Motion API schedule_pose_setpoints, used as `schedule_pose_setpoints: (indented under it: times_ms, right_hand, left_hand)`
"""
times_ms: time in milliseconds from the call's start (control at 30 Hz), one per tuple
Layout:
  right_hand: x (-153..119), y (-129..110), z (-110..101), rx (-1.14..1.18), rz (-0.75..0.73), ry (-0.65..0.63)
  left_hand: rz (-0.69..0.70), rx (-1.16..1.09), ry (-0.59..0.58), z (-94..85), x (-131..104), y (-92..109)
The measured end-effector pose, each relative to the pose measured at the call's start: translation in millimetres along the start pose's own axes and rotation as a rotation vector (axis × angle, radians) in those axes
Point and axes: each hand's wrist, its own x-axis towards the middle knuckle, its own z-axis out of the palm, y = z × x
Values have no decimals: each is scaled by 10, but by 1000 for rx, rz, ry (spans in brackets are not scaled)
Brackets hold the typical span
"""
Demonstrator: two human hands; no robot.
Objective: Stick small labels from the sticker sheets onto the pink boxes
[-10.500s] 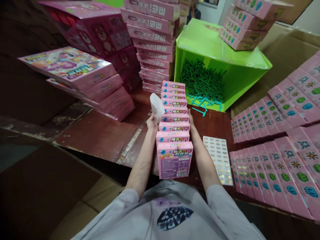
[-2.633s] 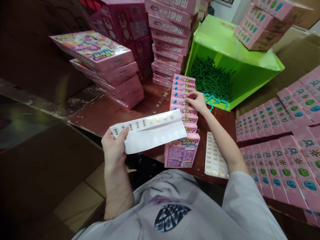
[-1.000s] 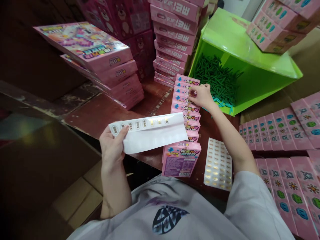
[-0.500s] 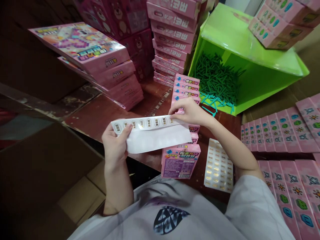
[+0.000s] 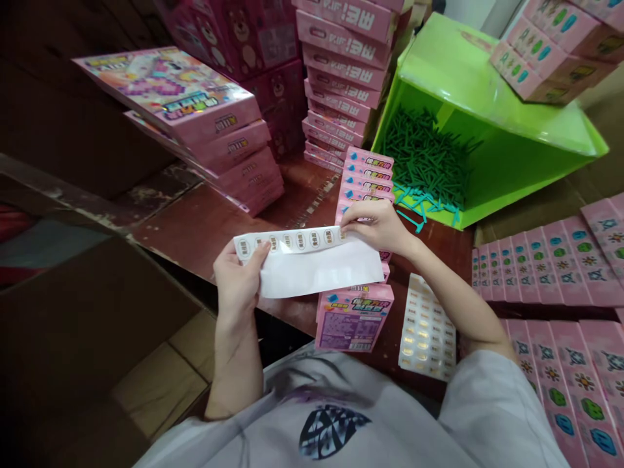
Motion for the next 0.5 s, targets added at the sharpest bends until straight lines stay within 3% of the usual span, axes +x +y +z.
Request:
schedule_pose_setpoints:
  times_ms: [167,367,500]
  right_hand:
    - [-55,18,22,-51,48,36]
    - [-79,-26,33,-67,-2,-38]
    - [-90,-36,28,-47,51,-56]
  left_hand:
    - [22,28,4,-1,-4,-15]
    - [41,73,32,-19,-2,9]
    - [20,55,26,-23,-9,4]
